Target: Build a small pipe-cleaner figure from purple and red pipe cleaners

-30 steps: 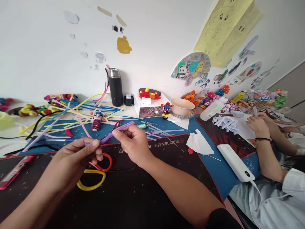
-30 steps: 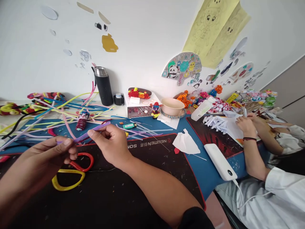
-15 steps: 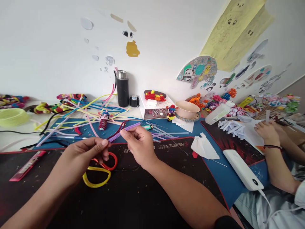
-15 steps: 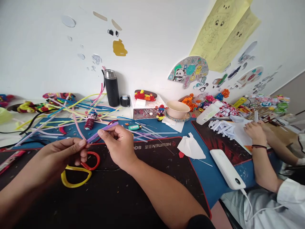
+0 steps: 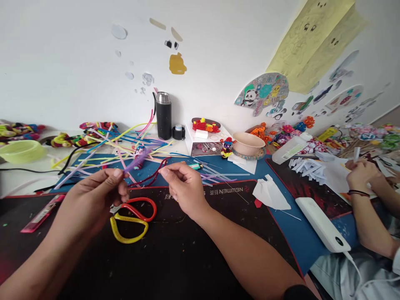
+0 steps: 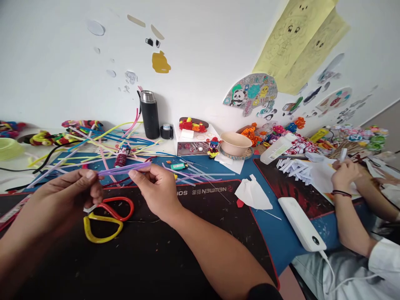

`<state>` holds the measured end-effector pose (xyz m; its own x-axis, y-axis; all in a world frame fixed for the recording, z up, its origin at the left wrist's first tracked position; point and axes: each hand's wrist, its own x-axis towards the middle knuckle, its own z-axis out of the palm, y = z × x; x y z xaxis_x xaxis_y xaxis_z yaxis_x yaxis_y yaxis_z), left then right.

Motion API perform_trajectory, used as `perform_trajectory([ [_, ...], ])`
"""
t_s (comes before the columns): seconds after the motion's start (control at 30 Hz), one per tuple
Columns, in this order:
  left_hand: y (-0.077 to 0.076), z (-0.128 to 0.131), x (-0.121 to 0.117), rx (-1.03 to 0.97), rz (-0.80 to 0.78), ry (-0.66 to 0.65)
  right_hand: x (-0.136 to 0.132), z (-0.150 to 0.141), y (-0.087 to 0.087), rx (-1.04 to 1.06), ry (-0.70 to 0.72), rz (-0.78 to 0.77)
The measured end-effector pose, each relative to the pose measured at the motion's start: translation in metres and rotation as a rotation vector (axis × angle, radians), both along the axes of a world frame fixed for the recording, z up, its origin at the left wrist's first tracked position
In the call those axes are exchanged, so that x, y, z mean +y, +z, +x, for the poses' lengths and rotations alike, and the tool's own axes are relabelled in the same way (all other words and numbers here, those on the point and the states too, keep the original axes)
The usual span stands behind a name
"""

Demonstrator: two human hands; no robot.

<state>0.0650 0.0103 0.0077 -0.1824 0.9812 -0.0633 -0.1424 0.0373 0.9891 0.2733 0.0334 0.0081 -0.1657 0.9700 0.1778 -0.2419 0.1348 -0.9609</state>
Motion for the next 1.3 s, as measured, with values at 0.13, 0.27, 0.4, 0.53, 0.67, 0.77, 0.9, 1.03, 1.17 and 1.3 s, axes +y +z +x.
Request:
perform_trajectory([
  [0.13, 0.016, -0.003, 0.004, -0.178, 0.038, 0.209, 0.009, 0.006, 0.007, 0.135, -0.083, -0.081],
  [0.27, 0.032, 0.008, 0.001, -0.19, 0.025, 0.256, 0.016, 0.011, 0.006, 0.185, -0.116, -0.119],
  [0.4, 0.029, 0.014, -0.003, -0.108, 0.038, 0.21, 0.016, 0.01, 0.0, 0.163, -0.052, -0.147],
  [0.53, 0.019, 0.015, -0.005, 0.006, 0.047, 0.106, 0.014, 0.007, -0.004, 0.143, 0.023, -0.164],
  [0.67, 0.015, 0.016, -0.01, 0.218, 0.08, 0.007, 0.012, 0.007, -0.005, 0.121, 0.062, -0.18],
  [0.77, 0.015, 0.019, -0.013, 0.333, 0.081, -0.036, 0.011, 0.006, -0.006, 0.113, 0.098, -0.178],
  [0.9, 0.012, 0.022, -0.014, 0.423, 0.058, -0.068, 0.01, 0.006, -0.005, 0.094, 0.125, -0.178],
  [1.03, 0.009, 0.021, -0.011, 0.311, 0.02, -0.125, 0.011, 0.006, -0.004, 0.076, 0.11, -0.17],
  [1.17, 0.009, 0.017, -0.007, 0.055, -0.012, -0.085, 0.012, 0.005, -0.006, 0.085, 0.089, -0.177],
  [1.3, 0.01, 0.015, -0.004, -0.149, -0.075, -0.044, 0.01, 0.004, -0.006, 0.075, 0.109, -0.187],
])
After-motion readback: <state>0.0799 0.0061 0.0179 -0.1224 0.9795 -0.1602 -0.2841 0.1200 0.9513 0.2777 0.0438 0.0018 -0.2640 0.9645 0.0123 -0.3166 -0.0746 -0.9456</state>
